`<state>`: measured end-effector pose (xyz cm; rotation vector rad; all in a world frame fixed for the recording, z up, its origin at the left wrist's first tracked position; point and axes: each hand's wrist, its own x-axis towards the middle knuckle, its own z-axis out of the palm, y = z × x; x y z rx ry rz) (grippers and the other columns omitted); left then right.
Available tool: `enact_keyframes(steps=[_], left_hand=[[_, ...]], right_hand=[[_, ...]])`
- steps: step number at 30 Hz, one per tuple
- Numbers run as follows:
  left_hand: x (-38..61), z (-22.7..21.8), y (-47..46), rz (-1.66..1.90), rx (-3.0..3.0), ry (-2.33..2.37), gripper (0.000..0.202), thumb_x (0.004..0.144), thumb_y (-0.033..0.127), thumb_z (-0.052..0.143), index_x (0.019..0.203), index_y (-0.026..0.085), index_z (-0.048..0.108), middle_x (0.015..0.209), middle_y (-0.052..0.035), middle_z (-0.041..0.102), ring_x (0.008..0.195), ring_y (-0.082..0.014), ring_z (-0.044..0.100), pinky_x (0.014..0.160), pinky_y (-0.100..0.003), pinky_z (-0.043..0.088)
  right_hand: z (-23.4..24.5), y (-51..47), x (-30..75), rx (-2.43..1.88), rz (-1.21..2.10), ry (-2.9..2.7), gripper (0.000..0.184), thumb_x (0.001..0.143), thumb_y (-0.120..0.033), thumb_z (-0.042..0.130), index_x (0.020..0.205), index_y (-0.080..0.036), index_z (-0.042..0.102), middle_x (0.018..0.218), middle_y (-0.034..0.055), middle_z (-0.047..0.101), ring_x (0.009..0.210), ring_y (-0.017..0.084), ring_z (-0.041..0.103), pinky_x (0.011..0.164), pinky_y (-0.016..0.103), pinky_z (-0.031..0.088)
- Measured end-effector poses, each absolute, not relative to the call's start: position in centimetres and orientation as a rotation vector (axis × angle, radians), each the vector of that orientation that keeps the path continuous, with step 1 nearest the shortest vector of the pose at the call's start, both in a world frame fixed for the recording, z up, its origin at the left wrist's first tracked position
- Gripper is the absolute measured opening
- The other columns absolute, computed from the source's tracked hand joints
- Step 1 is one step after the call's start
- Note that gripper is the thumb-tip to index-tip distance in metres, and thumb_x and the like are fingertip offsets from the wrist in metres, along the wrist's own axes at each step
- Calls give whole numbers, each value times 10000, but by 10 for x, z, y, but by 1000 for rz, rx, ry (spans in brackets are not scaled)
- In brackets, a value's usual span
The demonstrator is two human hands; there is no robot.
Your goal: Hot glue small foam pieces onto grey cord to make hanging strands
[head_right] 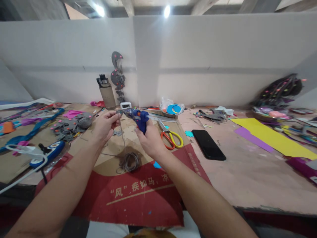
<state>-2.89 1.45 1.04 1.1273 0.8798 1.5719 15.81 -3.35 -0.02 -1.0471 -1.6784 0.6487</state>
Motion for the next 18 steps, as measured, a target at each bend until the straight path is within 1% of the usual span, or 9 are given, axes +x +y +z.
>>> enact_keyframes(steps=[2, 5, 7, 8, 9, 11, 13, 16, 18], left_hand=[[-30, 10, 16, 1590, 1119, 893, 232, 588, 238, 781, 692, 143, 596, 591, 32, 522, 494, -47, 443, 475, -184, 334], [-31, 9, 17, 1623, 1133, 924, 227, 593, 234, 772, 707, 147, 596, 593, 35, 527, 486, -46, 434, 467, -182, 323], [-30, 7, 18, 1640, 1177, 948, 209, 612, 241, 759, 722, 152, 605, 599, 35, 530, 490, -50, 434, 471, -187, 323], [-29, 6, 18, 1649, 1210, 962, 196, 625, 247, 750, 727, 155, 611, 600, 35, 531, 493, -53, 436, 474, -191, 324], [-29, 6, 18, 1661, 1247, 977, 182, 639, 253, 741, 732, 158, 616, 601, 34, 532, 497, -58, 439, 477, -195, 325], [-28, 5, 17, 1685, 1320, 1014, 155, 663, 262, 722, 737, 164, 627, 603, 29, 539, 503, -66, 442, 482, -205, 327], [-27, 7, 14, 1715, 1380, 1062, 131, 675, 261, 708, 731, 168, 635, 604, 23, 548, 512, -74, 443, 492, -213, 329], [-24, 13, 6, 1751, 1486, 1154, 94, 682, 241, 699, 719, 169, 652, 621, 9, 573, 546, -88, 462, 530, -222, 344], [-22, 16, 0, 1782, 1559, 1226, 70, 677, 215, 698, 716, 169, 664, 638, 2, 590, 567, -97, 475, 557, -227, 354]], right_hand=[[-2, -28, 160, -995, 848, -1538, 317, 792, -344, 533, 1065, -212, 441, 869, 42, 625, 585, 137, 535, 600, 323, 488], [-8, -14, 164, -1058, 1022, -1438, 245, 755, -317, 528, 958, -197, 460, 732, -4, 596, 534, 117, 519, 545, 283, 470], [-15, -2, 168, -1269, 974, -1541, 134, 732, -298, 531, 813, -195, 500, 601, -24, 542, 516, 128, 512, 506, 267, 435], [-19, 4, 169, -1378, 901, -1660, 101, 722, -292, 542, 733, -197, 510, 566, -21, 528, 506, 134, 508, 488, 266, 417], [-23, 9, 170, -1458, 810, -1781, 107, 708, -285, 562, 667, -200, 512, 547, -13, 525, 504, 141, 508, 484, 270, 412], [-29, 17, 171, -1519, 692, -1865, 179, 663, -261, 624, 569, -205, 482, 540, 10, 524, 533, 159, 514, 523, 293, 424], [-32, 18, 171, -1548, 582, -1851, 255, 649, -255, 658, 532, -211, 436, 612, 60, 552, 642, 197, 542, 628, 346, 447], [-26, 11, 167, -1548, 285, -1800, 249, 701, -272, 629, 579, -211, 421, 793, 135, 580, 853, 257, 539, 797, 434, 420], [-16, 5, 160, -1443, 202, -1770, 186, 758, -290, 566, 650, -206, 440, 829, 120, 577, 876, 246, 533, 824, 439, 410]])
